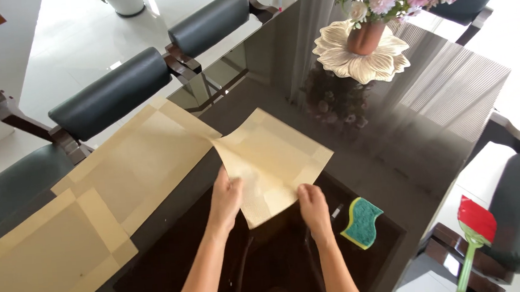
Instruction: Cleaning and wiping placemats and decorative plates on a dining table using a sponge.
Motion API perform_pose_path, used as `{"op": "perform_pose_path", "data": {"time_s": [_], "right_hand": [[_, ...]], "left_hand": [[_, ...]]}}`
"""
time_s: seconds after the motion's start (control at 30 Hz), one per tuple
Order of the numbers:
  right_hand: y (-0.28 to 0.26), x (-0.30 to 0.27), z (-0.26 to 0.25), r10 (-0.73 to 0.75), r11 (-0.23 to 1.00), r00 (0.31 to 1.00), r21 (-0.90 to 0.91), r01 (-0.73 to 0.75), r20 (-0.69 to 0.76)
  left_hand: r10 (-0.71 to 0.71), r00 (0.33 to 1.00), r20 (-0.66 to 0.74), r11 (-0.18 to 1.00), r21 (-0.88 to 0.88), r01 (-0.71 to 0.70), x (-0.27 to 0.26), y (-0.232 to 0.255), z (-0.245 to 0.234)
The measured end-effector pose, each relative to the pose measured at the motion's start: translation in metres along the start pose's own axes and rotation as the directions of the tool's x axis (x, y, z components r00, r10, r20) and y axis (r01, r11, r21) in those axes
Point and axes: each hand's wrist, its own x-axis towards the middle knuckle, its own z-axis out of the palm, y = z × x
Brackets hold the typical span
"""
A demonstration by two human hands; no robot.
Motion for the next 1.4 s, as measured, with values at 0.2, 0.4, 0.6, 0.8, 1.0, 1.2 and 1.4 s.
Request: {"op": "perform_pose_path", "data": {"time_s": [0.2,0.4,0.6,0.8,1.0,1.2,1.4], "right_hand": [[-0.003,-0.036,-0.004,0.532,-0.054,0.734,0.881,-0.469,0.423],[0.108,-0.023,-0.011,0.366,-0.204,0.768,0.850,-0.485,0.526],[0.107,-0.100,-0.082,0.374,0.061,0.872,0.929,-0.365,0.317],[0.100,-0.205,-0.198,0.359,0.151,0.933,0.986,-0.072,0.014],[0.146,-0.327,-0.316,0.213,0.114,0.955,0.976,0.186,-0.207],[0.085,-0.476,-0.375,0.418,0.315,0.736,0.845,0.432,-0.532],[0.156,-0.550,-0.405,0.562,0.326,0.580,0.802,0.500,-0.590]], "left_hand": [[0.168,0.976,0.138,0.950,-0.287,-0.123,-0.075,0.097,0.015],[0.146,0.984,0.107,0.974,-0.187,-0.125,-0.154,0.141,-0.027],[0.203,0.978,0.052,0.976,0.062,-0.206,-0.203,0.143,-0.061],[0.035,0.985,0.168,0.982,0.180,-0.066,-0.245,0.100,-0.061],[-0.004,0.928,0.373,0.983,0.172,-0.065,-0.291,0.059,0.009],[-0.083,0.813,0.577,0.979,0.201,-0.043,-0.332,0.001,0.106],[-0.175,0.689,0.703,0.983,0.168,0.078,-0.345,-0.115,0.172]]}}
